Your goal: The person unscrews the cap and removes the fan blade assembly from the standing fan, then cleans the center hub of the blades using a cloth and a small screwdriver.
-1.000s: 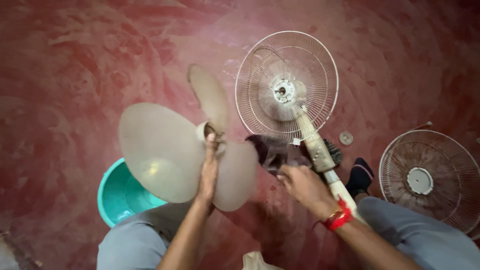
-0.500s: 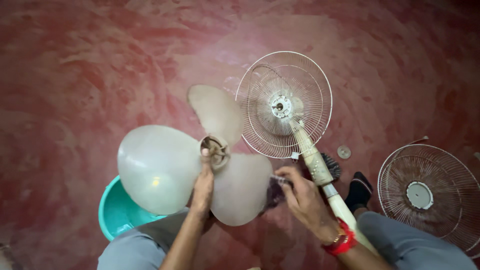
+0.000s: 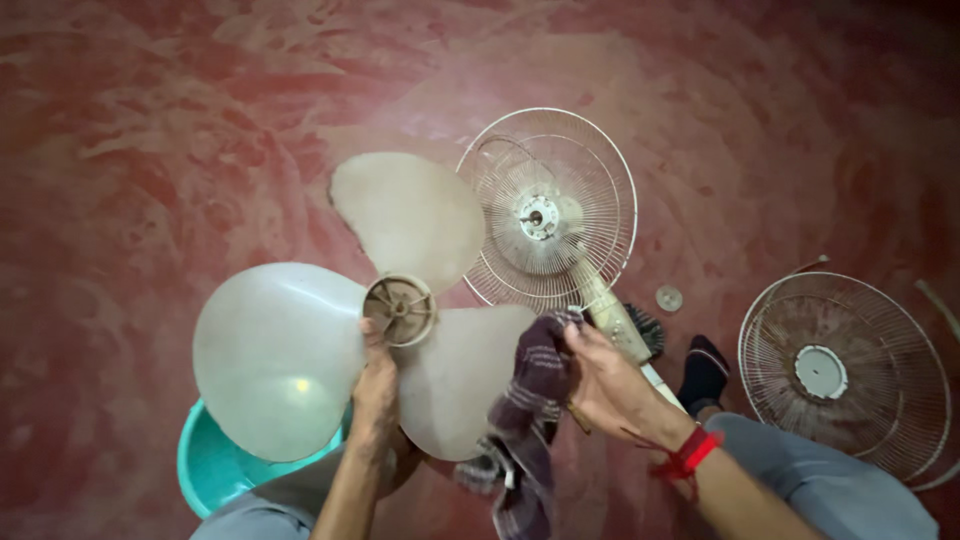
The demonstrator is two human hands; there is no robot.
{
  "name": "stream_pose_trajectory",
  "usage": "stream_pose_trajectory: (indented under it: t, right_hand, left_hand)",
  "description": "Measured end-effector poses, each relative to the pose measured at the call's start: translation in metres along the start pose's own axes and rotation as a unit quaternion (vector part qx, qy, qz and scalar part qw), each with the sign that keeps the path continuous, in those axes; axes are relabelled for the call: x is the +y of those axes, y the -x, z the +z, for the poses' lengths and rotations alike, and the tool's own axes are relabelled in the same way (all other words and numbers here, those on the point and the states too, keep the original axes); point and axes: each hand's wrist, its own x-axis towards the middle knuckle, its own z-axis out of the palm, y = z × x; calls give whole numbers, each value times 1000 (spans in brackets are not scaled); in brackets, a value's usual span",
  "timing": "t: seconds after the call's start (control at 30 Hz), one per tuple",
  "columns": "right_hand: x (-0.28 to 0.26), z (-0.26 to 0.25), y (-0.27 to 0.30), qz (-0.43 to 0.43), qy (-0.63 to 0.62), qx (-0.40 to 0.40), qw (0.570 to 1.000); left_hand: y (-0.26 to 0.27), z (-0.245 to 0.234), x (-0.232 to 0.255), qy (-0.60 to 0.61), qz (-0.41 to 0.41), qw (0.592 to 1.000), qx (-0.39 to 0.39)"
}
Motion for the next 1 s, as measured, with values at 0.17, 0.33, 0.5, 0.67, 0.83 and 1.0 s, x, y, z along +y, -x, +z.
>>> stream_pose_trajectory:
  t: [0.17, 0.33, 0.5, 0.67, 0.83, 1.0]
  right_hand:
    - [-19, 7, -3, -52, 3, 70, 996]
    - [-31, -8, -9, -129, 94, 32, 987]
    - [9, 29, -15, -75, 345, 23, 935]
    - [18, 75, -11, -188, 693, -22, 695]
    - [41, 88, -8, -104, 782, 64, 612]
    - [78, 48, -39, -69, 443, 72, 891]
  left_hand:
    - [-7, -8, 0, -40, 1, 998, 39]
    - [11, -7, 6, 11, -37, 998, -55]
    - [31, 10, 4, 24, -104, 978, -177]
    - [11, 20, -28, -14, -155, 963, -218]
    - [-40, 44, -106, 170, -87, 909, -370]
    - [-39, 48, -92, 619, -310, 634, -344]
